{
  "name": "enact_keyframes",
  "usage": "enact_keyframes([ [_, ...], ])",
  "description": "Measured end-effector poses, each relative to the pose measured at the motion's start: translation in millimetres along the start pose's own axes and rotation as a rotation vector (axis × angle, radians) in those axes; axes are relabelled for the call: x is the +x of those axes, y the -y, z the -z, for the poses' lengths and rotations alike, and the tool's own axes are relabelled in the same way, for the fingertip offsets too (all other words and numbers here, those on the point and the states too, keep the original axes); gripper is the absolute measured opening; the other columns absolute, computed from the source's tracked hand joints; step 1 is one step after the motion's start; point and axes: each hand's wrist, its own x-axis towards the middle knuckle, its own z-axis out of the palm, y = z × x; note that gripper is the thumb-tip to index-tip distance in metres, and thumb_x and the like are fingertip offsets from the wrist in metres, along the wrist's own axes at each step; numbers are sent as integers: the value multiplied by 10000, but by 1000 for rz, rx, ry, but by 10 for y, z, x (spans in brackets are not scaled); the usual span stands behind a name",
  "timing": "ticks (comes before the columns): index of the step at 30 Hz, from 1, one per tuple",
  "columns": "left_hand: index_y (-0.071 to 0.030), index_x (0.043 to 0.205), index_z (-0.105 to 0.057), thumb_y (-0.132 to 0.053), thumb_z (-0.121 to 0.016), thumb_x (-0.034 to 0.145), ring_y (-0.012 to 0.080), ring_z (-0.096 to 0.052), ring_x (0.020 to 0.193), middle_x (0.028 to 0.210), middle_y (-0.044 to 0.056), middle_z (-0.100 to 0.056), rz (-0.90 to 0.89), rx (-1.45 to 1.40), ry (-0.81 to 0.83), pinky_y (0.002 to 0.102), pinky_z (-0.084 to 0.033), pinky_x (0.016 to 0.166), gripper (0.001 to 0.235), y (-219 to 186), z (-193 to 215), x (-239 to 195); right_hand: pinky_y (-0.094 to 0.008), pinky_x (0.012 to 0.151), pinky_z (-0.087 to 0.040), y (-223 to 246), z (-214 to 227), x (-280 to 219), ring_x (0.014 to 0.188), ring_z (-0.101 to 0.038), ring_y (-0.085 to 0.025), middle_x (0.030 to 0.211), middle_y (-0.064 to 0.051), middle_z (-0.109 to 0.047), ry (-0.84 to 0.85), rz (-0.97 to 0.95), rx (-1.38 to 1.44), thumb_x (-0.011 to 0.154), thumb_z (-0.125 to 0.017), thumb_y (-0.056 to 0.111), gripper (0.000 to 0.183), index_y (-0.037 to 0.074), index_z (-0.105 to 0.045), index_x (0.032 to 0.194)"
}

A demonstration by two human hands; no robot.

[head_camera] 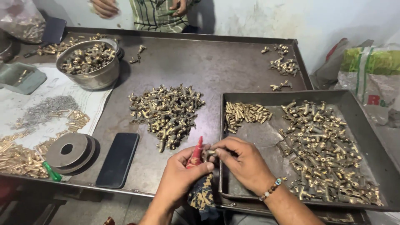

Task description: The person uses a red-handled tool to apply a substance to small brass-colored metal parts and places them into a metal tray. Another person across the table also handles similar parts. The camera wearer continues the repetitive application and placement throughout the clip.

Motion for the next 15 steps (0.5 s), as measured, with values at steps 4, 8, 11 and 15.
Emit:
enact_keyframes([
  [4,36,1136,-746,-37,-791,808,58,-680,771,890,26,-779,-160,168,-8,226,-548,719,338,103,20,9,-288,782,-563,-54,-16,-6,869,-731,-157,904,-47,-751,-5,41,36,919,-661,85,144,45,-752,1023],
  [8,41,1124,-770,-33,-826,801,47,-629,752,874,5,-749,-178,210,-77,225,-531,698,337,114,-44,-3,-273,761,-557,-67,-14,-26,844,-711,-107,888,-19,-763,1,-8,16,916,-667,78,147,53,-745,1039],
  [11,33,1119,-771,-37,-824,787,42,-644,750,878,2,-766,-186,184,-93,216,-541,699,343,54,-68,-27,-260,674,-523,40,-4,-23,745,-634,-85,820,-22,-723,73,-159,25,886,-714,102,207,85,-737,1091],
  [15,39,1096,-804,-86,-838,815,52,-631,714,846,16,-743,-146,182,-40,217,-520,654,310,-80,44,-37,-193,688,-527,-84,-18,-53,794,-651,-18,890,33,-746,15,-11,219,911,-729,131,196,62,-746,1094],
])
